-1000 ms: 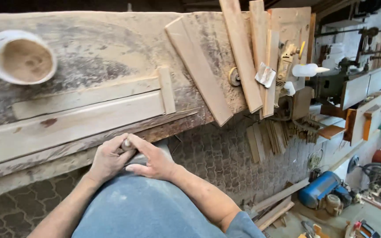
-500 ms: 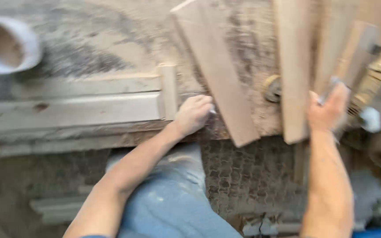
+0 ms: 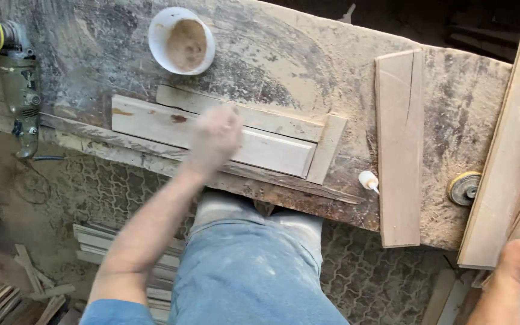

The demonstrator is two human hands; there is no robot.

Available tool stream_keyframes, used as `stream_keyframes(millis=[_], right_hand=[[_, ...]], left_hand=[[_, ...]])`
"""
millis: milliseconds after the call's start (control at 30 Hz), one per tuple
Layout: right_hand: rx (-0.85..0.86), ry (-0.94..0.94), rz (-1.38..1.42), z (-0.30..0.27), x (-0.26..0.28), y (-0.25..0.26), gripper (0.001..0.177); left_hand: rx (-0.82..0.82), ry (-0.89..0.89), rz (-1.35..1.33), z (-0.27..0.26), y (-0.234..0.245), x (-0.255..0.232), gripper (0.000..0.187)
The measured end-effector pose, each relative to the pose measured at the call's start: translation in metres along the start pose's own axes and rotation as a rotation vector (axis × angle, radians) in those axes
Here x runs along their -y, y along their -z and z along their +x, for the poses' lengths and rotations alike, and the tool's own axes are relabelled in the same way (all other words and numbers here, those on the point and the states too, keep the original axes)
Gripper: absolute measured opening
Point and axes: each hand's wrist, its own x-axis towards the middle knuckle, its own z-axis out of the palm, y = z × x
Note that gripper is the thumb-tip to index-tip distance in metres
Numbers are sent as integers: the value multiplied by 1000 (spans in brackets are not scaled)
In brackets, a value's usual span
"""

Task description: The person is sanding wood planks using a power sander and applying wood glue to join pieces.

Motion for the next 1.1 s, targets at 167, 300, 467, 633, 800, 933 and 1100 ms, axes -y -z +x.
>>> stream_keyframes(millis=[167,300,467,633,800,933,1100], right_hand=[[-211,249,784,-46,404,17,33],[-23,-98,667,-128,526,-19,31],[58,-291,875,-192,633,-65,42],[100,-340,966,-189,696,-90,41],[175,-201,784,-168,726,-100,39],[200,81,625,-149,746,-130,41],[106,497,479,-124,792,-167,43]], left_hand=[[325,44,556,91,63,170,10],[519,65,660,109,12,241,16],[597,-69,661,114,31,217,16],[565,-65,487,109,62,220,18],[437,27,143,59,141,221,19],[523,43,188,-13,194,252,19],[321,20,281,-83,187,311,11]])
